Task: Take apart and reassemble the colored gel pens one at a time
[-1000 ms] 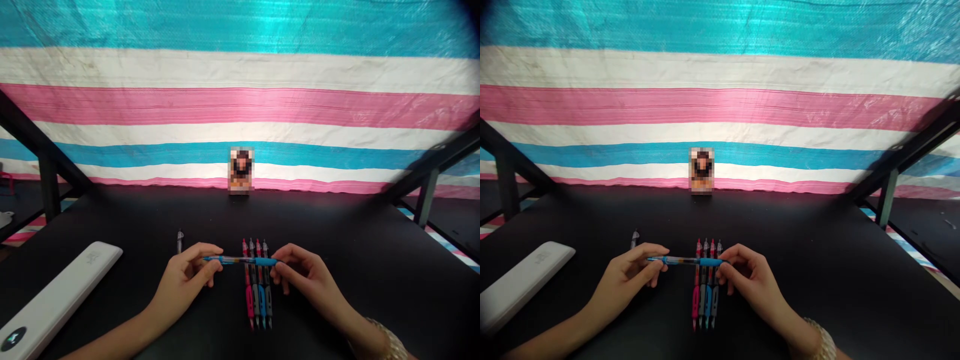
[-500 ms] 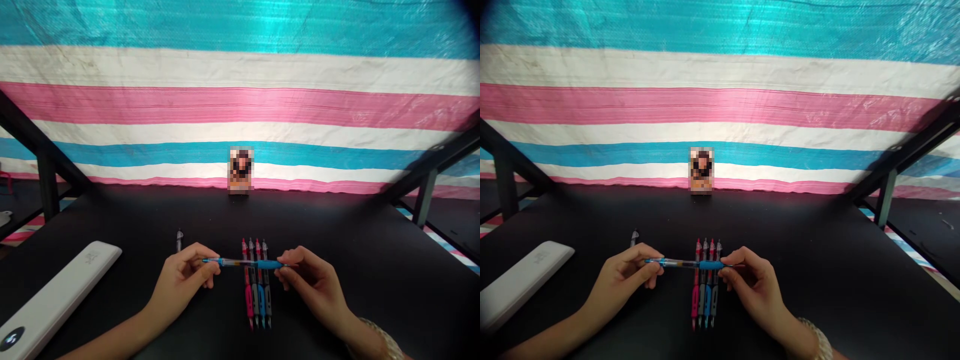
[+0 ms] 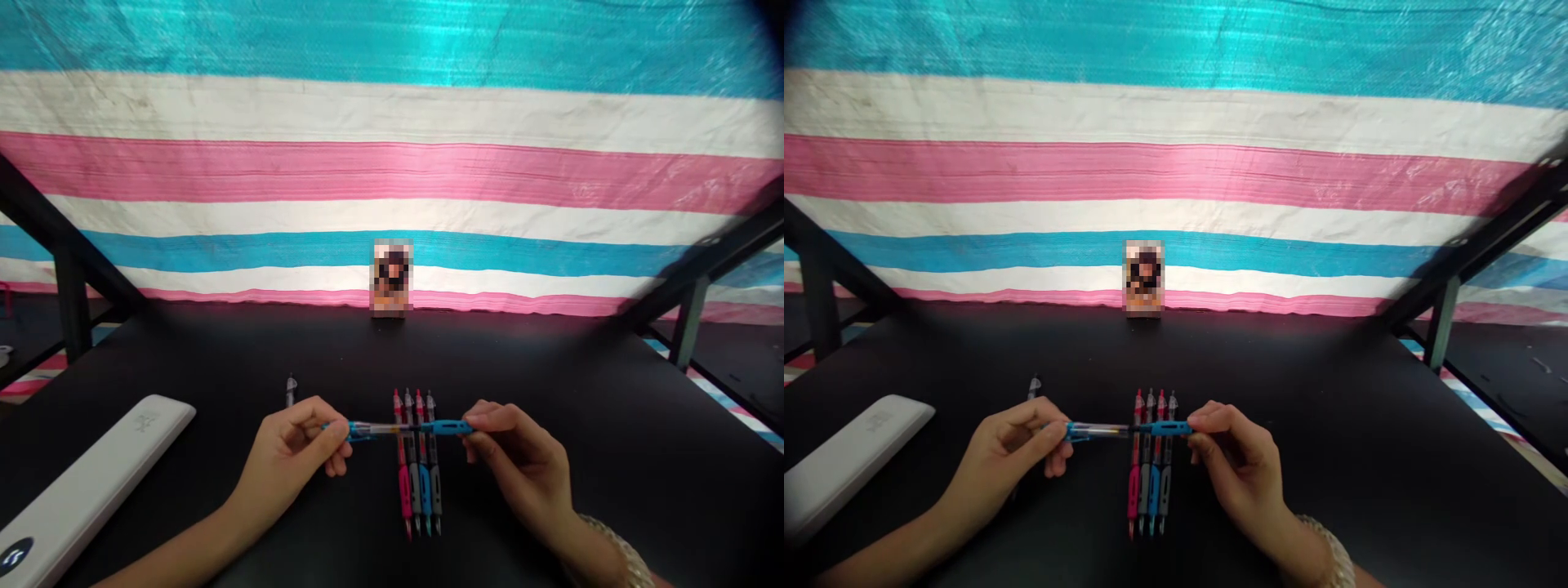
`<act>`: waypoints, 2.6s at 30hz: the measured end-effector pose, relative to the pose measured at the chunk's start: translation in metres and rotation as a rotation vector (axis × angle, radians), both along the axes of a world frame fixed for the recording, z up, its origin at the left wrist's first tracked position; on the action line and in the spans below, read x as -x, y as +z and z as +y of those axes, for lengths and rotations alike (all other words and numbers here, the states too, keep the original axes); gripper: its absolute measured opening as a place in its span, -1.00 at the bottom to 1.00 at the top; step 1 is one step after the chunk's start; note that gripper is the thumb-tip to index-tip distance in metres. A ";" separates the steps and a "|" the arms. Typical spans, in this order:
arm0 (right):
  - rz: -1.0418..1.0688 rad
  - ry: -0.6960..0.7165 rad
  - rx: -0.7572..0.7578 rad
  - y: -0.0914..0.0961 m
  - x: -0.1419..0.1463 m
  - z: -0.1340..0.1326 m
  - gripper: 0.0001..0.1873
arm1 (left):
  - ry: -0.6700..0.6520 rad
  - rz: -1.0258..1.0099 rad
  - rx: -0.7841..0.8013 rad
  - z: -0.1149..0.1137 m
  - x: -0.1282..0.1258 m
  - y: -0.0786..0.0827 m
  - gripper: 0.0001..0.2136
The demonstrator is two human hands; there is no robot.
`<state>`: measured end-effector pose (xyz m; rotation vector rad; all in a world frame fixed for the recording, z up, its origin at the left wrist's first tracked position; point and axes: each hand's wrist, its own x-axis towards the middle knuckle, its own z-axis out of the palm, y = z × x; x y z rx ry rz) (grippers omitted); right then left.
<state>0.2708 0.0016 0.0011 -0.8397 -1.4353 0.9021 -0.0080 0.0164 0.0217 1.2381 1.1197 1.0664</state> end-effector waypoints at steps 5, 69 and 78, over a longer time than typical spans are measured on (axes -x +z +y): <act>0.105 -0.126 0.106 -0.007 -0.008 0.003 -0.96 | 0.022 -0.063 -0.070 0.006 0.009 -0.003 -0.85; -0.638 -0.098 -0.219 -0.005 -0.003 0.006 -0.85 | -0.005 -0.124 0.131 0.001 -0.008 -0.007 -0.70; -0.666 -0.021 -0.223 -0.002 -0.003 0.004 -0.85 | -0.030 -0.158 0.156 -0.001 -0.007 -0.008 -0.70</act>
